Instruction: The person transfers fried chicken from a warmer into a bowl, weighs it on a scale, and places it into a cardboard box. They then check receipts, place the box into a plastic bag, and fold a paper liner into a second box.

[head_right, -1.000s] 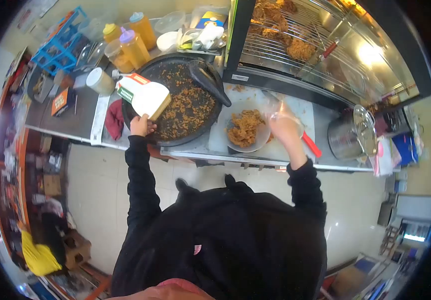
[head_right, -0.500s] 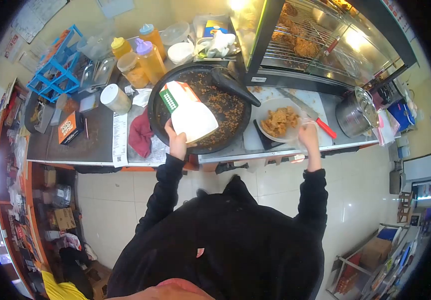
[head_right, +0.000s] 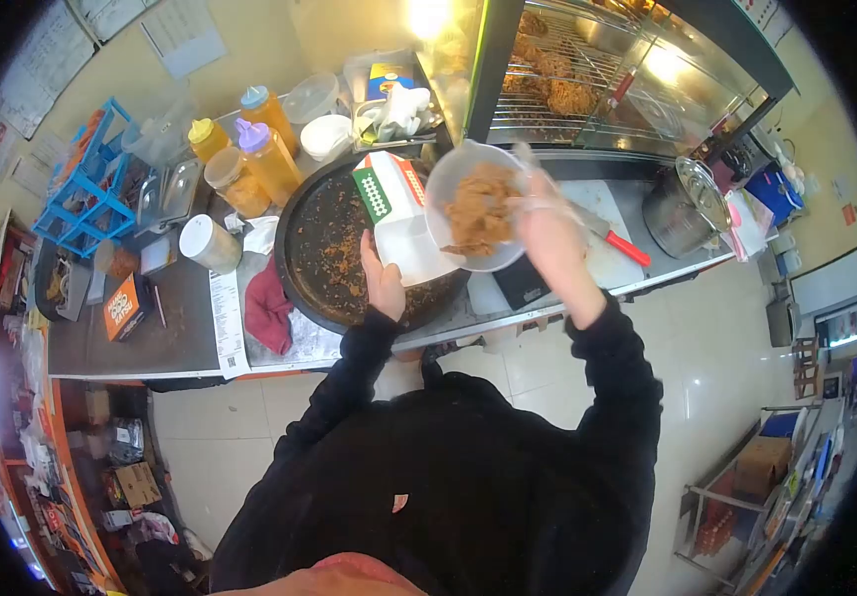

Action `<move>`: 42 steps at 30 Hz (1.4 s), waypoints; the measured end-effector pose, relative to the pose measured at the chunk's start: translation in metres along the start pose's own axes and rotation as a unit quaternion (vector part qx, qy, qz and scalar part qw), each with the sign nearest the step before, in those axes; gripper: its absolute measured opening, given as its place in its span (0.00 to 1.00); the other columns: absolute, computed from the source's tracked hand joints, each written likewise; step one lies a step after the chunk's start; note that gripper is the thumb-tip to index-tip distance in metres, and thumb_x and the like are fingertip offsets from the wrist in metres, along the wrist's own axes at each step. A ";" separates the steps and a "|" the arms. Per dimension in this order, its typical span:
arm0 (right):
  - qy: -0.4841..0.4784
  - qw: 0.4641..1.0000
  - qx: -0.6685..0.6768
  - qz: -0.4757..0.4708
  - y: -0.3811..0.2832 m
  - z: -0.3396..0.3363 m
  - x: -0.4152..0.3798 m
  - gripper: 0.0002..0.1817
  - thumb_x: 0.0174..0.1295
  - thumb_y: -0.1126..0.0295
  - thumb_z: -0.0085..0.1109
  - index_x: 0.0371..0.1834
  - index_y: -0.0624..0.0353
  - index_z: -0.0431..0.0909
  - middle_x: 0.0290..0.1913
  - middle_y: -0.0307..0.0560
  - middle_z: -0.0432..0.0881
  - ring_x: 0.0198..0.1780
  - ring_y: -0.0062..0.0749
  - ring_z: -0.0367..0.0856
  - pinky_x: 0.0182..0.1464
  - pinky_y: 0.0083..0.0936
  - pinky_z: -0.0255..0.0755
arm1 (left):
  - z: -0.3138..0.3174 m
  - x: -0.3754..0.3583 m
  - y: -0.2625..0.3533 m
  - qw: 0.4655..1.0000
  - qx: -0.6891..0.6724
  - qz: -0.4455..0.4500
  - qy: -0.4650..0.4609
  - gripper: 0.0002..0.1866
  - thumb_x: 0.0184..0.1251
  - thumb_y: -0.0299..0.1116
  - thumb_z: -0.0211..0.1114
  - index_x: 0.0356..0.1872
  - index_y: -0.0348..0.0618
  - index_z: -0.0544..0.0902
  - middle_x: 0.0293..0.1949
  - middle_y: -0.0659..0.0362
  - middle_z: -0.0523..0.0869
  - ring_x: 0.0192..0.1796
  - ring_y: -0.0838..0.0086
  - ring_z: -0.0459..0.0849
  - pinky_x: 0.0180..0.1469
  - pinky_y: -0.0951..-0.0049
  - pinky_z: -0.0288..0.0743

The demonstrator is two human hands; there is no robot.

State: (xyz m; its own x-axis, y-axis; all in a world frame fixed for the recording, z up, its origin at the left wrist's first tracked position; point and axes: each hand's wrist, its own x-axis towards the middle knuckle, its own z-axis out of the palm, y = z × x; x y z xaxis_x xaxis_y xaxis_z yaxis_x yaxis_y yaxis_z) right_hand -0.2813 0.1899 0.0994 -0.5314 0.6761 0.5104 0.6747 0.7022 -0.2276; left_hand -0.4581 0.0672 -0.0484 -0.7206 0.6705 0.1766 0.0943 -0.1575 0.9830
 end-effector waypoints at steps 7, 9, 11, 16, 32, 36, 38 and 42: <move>-0.018 0.975 -0.114 -0.190 -0.066 0.047 0.029 0.08 0.53 0.73 0.54 0.35 0.62 0.68 0.30 0.59 0.74 0.32 0.47 0.79 0.31 0.36 0.73 | 0.007 0.028 -0.013 0.997 0.024 0.021 0.068 0.36 0.50 0.22 0.43 0.67 0.30 0.50 0.62 0.41 0.55 0.65 0.53 0.58 0.69 0.63 0.48; -0.018 0.971 -0.047 -0.233 -0.068 0.057 0.034 0.10 0.52 0.71 0.55 0.34 0.63 0.69 0.30 0.58 0.74 0.31 0.48 0.78 0.30 0.36 0.73 | 0.007 0.029 -0.018 0.996 -0.004 0.011 0.092 0.37 0.49 0.21 0.43 0.67 0.31 0.49 0.62 0.41 0.53 0.65 0.52 0.58 0.69 0.62 0.48; -0.027 0.967 -0.034 -0.250 -0.073 0.058 0.036 0.12 0.52 0.67 0.57 0.35 0.62 0.69 0.33 0.59 0.72 0.33 0.47 0.78 0.31 0.36 0.73 | 0.005 0.032 -0.022 0.993 0.016 -0.005 0.118 0.38 0.49 0.21 0.44 0.67 0.32 0.48 0.62 0.41 0.53 0.65 0.52 0.57 0.69 0.62 0.48; 0.026 0.959 -0.036 -0.281 -0.071 0.061 0.044 0.14 0.52 0.64 0.59 0.35 0.60 0.69 0.34 0.57 0.71 0.34 0.46 0.77 0.31 0.35 0.74 | 0.001 0.039 -0.022 0.987 0.010 0.016 0.157 0.39 0.47 0.19 0.44 0.68 0.32 0.48 0.61 0.41 0.54 0.65 0.52 0.57 0.69 0.62 0.48; 0.151 0.972 -0.028 -0.179 -0.061 0.098 0.052 0.11 0.51 0.70 0.59 0.37 0.62 0.72 0.38 0.56 0.74 0.30 0.43 0.79 0.28 0.31 0.75 | 0.001 0.046 -0.026 0.977 -0.082 -0.004 0.196 0.45 0.43 0.18 0.46 0.70 0.43 0.46 0.65 0.40 0.50 0.66 0.50 0.52 0.69 0.60 0.44; 0.168 0.969 0.078 -0.163 -0.055 0.095 0.050 0.08 0.52 0.74 0.56 0.35 0.61 0.71 0.39 0.55 0.74 0.28 0.44 0.78 0.27 0.34 0.75 | 0.007 0.047 -0.038 0.971 -0.152 0.032 0.182 0.46 0.40 0.18 0.45 0.70 0.43 0.46 0.67 0.45 0.50 0.68 0.55 0.52 0.69 0.63 0.45; 0.204 0.968 0.036 -0.143 -0.048 0.082 0.049 0.09 0.53 0.73 0.55 0.37 0.62 0.72 0.39 0.55 0.75 0.30 0.48 0.78 0.33 0.36 0.75 | 0.006 0.045 -0.036 0.949 -0.263 0.045 0.168 0.46 0.39 0.17 0.44 0.70 0.43 0.47 0.67 0.47 0.50 0.69 0.58 0.52 0.70 0.65 0.45; 0.142 0.974 0.126 0.121 -0.011 0.019 0.023 0.12 0.55 0.70 0.54 0.41 0.63 0.76 0.36 0.55 0.79 0.35 0.51 0.79 0.42 0.36 0.73 | -0.014 0.038 -0.012 0.943 -0.292 0.045 0.153 0.45 0.38 0.17 0.43 0.69 0.42 0.48 0.67 0.47 0.53 0.70 0.60 0.52 0.70 0.67 0.44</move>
State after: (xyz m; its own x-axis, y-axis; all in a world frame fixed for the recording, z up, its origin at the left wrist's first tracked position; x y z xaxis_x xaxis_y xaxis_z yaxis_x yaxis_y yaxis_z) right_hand -0.3106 0.2021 0.0980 -0.1850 0.7642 0.6178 0.5968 0.5869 -0.5472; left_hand -0.4960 0.0848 -0.0547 -0.9007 0.4089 0.1468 -0.1654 -0.6352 0.7545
